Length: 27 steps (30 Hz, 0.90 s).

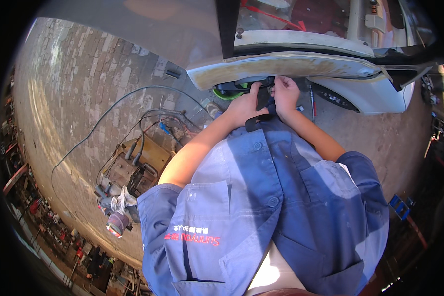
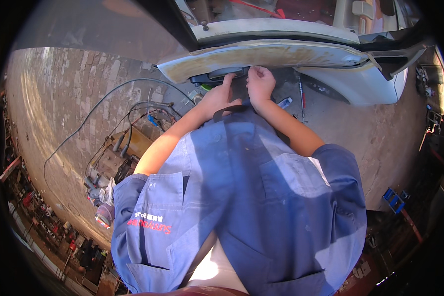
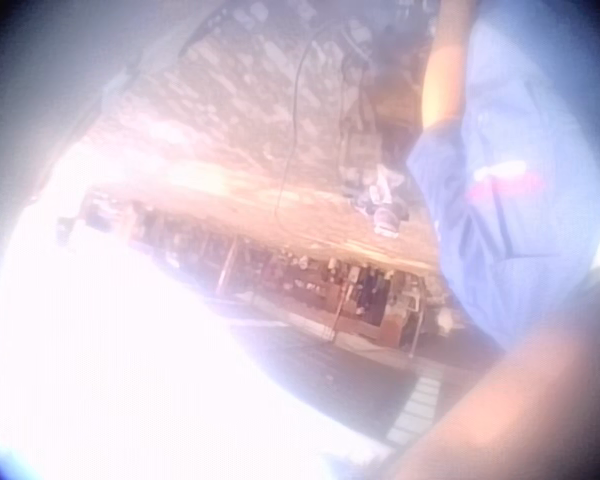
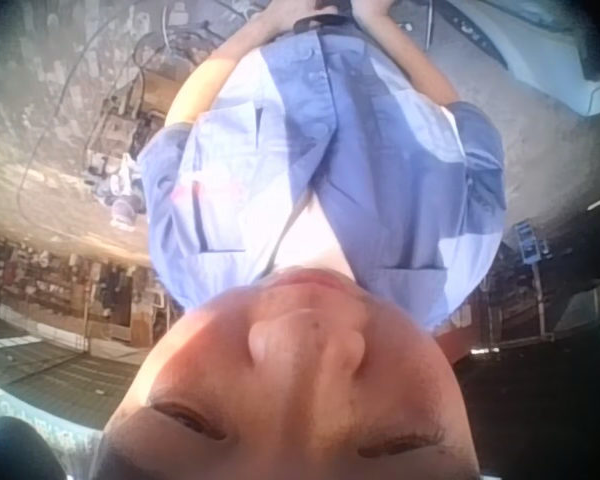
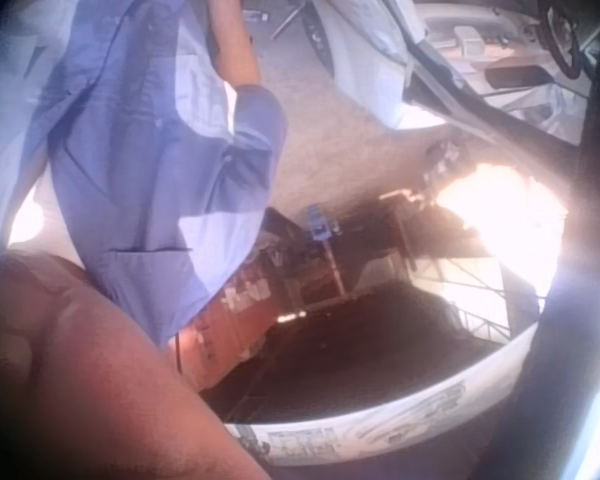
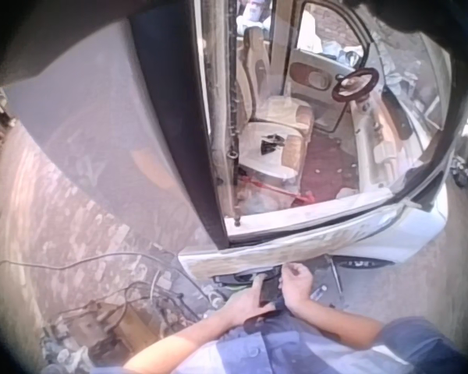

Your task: The person removes a black door handle from a white car door, cleans the mounting area, and then reattaches the handle, pressing it into place and adjusting its position.

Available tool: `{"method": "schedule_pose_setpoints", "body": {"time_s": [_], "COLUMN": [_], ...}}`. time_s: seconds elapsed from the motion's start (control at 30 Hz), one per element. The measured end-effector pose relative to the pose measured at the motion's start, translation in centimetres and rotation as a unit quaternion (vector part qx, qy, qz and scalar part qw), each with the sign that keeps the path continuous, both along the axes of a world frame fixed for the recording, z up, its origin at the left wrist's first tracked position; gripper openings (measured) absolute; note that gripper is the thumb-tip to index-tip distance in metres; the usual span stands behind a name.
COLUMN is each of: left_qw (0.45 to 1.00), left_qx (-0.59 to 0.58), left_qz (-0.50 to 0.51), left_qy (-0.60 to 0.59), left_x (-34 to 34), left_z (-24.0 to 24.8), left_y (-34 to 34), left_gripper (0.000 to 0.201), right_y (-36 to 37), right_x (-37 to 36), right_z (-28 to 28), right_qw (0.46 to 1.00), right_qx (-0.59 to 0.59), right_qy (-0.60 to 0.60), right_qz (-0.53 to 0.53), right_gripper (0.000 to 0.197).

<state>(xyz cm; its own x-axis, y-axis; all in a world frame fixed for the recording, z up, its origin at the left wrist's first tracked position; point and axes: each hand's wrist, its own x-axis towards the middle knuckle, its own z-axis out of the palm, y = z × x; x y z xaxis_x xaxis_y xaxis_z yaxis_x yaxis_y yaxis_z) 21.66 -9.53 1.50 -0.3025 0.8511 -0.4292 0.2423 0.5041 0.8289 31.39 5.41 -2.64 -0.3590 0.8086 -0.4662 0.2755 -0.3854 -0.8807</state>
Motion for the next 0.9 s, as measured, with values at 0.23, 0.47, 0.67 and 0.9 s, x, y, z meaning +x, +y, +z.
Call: {"method": "schedule_pose_setpoints", "body": {"time_s": [0.23, 0.47, 0.67, 0.9], "left_qw": [1.0, 1.0, 1.0, 1.0], "left_qx": [0.012, 0.014, 0.002, 0.001], "left_qz": [-0.003, -0.007, -0.011, -0.01], "left_qy": [0.018, 0.019, 0.008, 0.001], "left_x": [0.2, 0.1, 0.3, 0.4], "left_z": [-0.2, -0.3, -0.3, -0.1], "left_y": [-0.1, -0.2, -0.3, -0.5], "left_gripper": [0.095, 0.095, 0.093, 0.091], "right_y": [0.3, 0.2, 0.2, 0.6], "right_x": [0.0, 0.0, 0.5, 1.6], "right_z": [-2.9, -4.0, -2.3, -0.9], "right_qw": [0.997, 0.999, 0.997, 0.995], "right_qx": [0.07, 0.022, -0.049, -0.051], "right_qy": [-0.024, -0.007, 0.029, 0.089], "right_qz": [0.007, -0.041, -0.052, 0.004], "right_gripper": [0.018, 0.019, 0.013, 0.015]}}
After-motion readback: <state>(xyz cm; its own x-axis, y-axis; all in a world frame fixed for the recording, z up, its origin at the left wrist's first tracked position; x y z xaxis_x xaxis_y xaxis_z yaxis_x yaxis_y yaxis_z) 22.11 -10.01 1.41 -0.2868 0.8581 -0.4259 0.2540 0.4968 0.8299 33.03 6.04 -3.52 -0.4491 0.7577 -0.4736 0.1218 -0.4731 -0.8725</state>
